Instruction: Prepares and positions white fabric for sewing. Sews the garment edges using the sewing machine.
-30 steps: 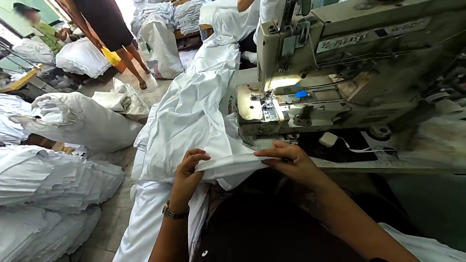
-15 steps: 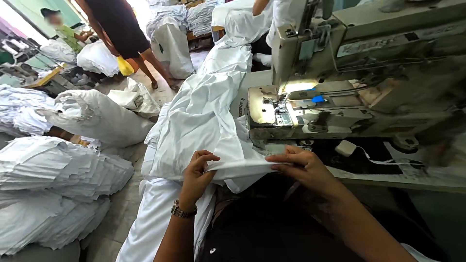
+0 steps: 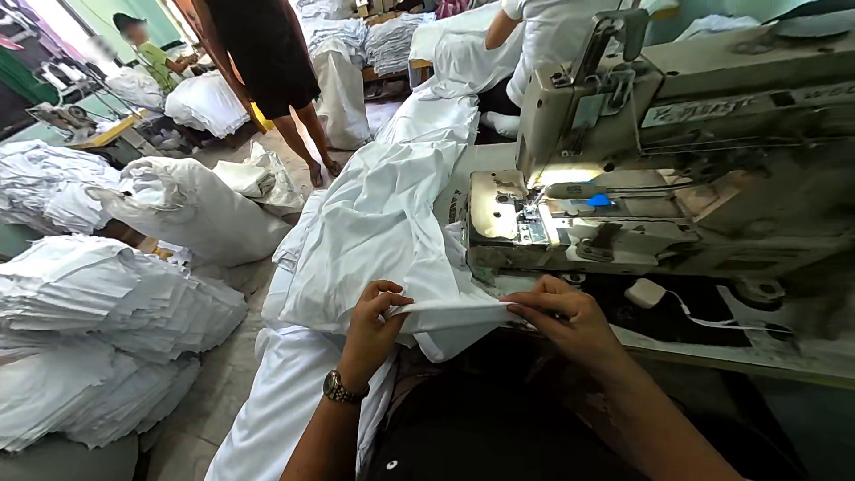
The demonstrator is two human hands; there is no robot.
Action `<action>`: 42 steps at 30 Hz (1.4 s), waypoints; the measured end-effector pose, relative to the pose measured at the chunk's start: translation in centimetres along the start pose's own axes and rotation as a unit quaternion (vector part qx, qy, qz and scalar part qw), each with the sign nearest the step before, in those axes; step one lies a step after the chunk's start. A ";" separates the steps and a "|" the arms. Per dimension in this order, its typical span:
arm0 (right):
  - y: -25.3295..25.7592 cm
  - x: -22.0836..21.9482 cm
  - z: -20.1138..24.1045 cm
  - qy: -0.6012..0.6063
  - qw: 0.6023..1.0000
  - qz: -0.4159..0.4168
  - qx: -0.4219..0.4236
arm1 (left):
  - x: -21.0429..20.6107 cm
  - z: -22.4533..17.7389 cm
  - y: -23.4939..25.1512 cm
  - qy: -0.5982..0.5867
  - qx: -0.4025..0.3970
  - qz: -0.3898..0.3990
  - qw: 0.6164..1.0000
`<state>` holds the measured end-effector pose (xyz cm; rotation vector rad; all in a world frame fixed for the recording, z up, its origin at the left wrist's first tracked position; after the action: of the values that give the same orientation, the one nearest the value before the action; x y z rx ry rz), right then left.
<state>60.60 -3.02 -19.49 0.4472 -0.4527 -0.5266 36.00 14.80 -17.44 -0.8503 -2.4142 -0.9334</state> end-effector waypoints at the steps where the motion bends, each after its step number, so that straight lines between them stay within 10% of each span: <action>1: 0.0 0.0 0.1 -0.020 1.000 -0.001 0.003 | 0.0 -0.3 0.3 -0.003 -0.009 -0.015 1.000; 6: 0.1 -1.6 1.4 -0.028 0.999 0.044 0.001 | -1.6 -3.8 5.2 -0.168 -0.010 -0.067 0.983; 10: -0.5 -1.3 1.3 0.141 0.986 0.062 -0.071 | -4.7 -7.3 12.0 0.002 -0.101 -0.058 0.993; 16: -0.5 2.5 -2.9 0.148 0.970 -0.055 -0.186 | -15.7 -6.0 21.1 0.277 -0.043 0.227 0.933; 20: 1.1 3.5 -3.8 0.138 0.969 -0.098 -0.180 | -18.3 -5.7 24.7 0.200 0.035 0.226 0.953; 42: 0.3 2.4 -3.3 0.142 0.968 -0.147 -0.149 | -18.7 -5.6 24.4 0.211 0.052 0.162 0.963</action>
<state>64.23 -3.17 -21.29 0.2933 -0.0262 -0.7908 66.73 17.90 -13.01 -0.8715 -1.8750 -0.7610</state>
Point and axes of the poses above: each hand's wrist, its own y-axis towards the middle knuckle, its own x-axis out of the back of the hand, z = x × y, the point moved 7 cm from there along y, towards the middle knuckle, and after that the axes turned 8 degrees about y, right-handed, at the moved point
